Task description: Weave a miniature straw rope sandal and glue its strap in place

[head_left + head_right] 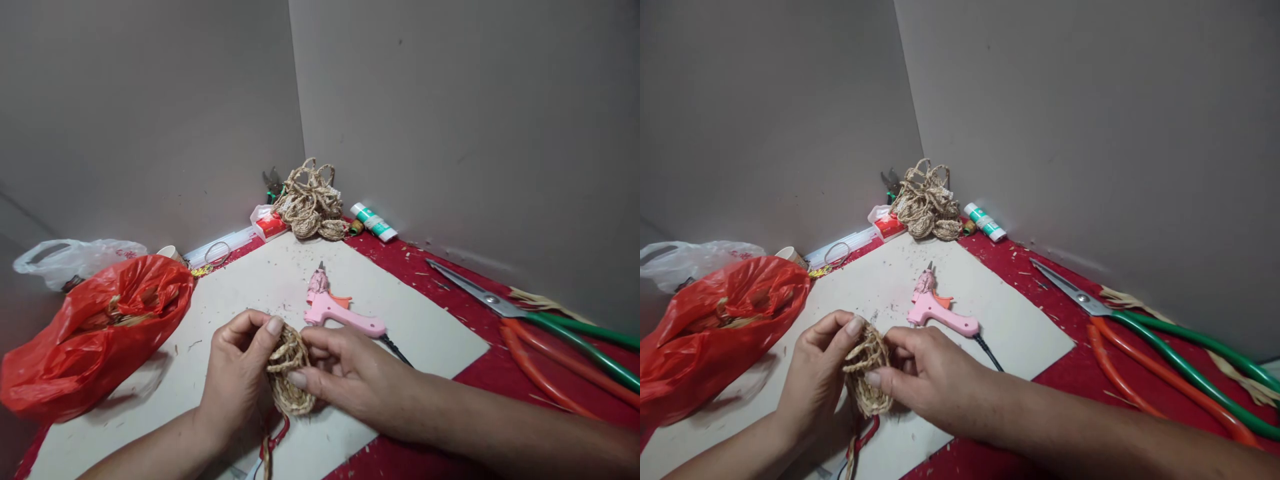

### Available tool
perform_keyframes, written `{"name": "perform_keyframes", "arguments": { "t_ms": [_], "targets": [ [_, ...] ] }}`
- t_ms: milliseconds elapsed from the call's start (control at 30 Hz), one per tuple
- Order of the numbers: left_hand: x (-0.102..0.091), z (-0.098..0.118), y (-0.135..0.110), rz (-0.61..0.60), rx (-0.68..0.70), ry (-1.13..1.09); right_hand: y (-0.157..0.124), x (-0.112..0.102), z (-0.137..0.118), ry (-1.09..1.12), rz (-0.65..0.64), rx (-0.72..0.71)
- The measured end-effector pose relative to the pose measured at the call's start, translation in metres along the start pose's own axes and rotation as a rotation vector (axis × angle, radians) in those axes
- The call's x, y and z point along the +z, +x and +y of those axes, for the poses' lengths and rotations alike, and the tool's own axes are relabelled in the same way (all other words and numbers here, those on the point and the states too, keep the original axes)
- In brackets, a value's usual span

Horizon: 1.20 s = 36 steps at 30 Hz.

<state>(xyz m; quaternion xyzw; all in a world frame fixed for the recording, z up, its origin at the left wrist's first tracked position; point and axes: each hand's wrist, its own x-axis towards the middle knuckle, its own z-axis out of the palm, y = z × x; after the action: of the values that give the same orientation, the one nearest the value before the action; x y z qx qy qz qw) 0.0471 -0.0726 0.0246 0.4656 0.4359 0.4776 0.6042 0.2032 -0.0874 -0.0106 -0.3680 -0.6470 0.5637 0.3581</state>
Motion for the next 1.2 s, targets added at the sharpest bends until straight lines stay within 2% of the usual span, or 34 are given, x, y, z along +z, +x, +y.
{"name": "perform_keyframes", "arguments": {
  "t_ms": [167, 367, 500, 633, 833, 1033, 1200],
  "targets": [
    [0.0002, 0.0016, -0.0012, -0.036, -0.042, -0.034, 0.0001, -0.0025, -0.0004, -0.226, 0.135, -0.067],
    [-0.0004, 0.0028, -0.0008, -0.022, -0.074, -0.038, -0.0004, -0.0032, -0.0023, -0.302, 0.171, -0.144],
    [-0.0038, 0.0022, 0.0001, -0.09, -0.017, 0.025, -0.0014, -0.0034, -0.0008, -0.35, 0.174, -0.182],
    [-0.0062, 0.0012, -0.0013, -0.128, 0.023, 0.063, -0.0029, -0.0038, -0.0008, -0.321, 0.123, -0.185],
    [-0.0029, 0.0002, -0.007, -0.12, -0.012, -0.003, -0.0029, -0.0036, -0.0008, -0.315, 0.092, -0.2],
    [-0.0017, 0.0005, -0.005, -0.033, 0.013, -0.002, -0.0005, -0.0058, -0.0031, -0.31, 0.131, -0.103],
    [-0.0033, 0.0006, 0.0, -0.052, -0.029, -0.051, 0.001, -0.0056, -0.0013, -0.335, 0.144, -0.09]
  ]
}}
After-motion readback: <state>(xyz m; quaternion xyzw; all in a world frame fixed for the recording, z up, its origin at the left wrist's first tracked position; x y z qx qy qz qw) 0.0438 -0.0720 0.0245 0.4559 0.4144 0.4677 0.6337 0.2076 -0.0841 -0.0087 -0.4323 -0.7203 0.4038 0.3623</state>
